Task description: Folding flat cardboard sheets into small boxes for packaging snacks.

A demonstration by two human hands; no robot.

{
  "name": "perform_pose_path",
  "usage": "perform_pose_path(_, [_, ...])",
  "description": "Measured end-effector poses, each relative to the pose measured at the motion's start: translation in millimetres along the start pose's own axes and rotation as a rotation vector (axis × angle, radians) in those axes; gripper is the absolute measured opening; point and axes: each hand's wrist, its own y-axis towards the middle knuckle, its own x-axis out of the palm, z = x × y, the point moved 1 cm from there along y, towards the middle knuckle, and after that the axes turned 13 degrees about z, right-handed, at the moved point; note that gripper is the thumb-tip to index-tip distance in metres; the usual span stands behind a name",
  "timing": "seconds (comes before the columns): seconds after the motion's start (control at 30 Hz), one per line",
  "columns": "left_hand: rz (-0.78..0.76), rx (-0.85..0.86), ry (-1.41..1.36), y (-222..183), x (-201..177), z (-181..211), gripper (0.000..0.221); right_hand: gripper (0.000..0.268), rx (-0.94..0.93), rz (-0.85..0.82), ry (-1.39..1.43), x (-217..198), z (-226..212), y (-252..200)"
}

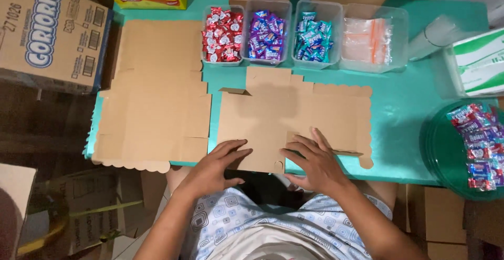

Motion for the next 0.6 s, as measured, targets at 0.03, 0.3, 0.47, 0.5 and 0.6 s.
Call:
perform_pose_path(0.03, [0.006, -0.003, -0.003, -0.4, 1.5, -2.4, 0.066, 0.05, -0.007, -0.003, 0.0, -0.7, -1.5, 0.1])
perform_pose_path(0.3, [0.09, 0.115, 0.11, 0.8, 6.0, -16.9, 0.04, 0.051, 0.004, 0.016, 0.001, 2.9, -4.7, -0.2])
perform_pose_path(0.47, [0.092, 0.107, 0.081, 6.4, -0.6, -7.9, 0.058, 0.037, 0.015, 0.084, 0.065, 3.9, -3.6, 3.4])
perform_pose_path(0.5, [0.097, 0.098, 0.073, 7.1, -0.7, -7.4, 0.064, 0.034, 0.021, 0.105, 0.089, 3.8, -3.4, 5.1])
perform_pose_path(0.6, [0.129, 0.072, 0.061, 14.8, -0.7, -7.8, 0.046, 0.047, 0.075, 0.201, 0.12, 5.0, 3.1, 6.2])
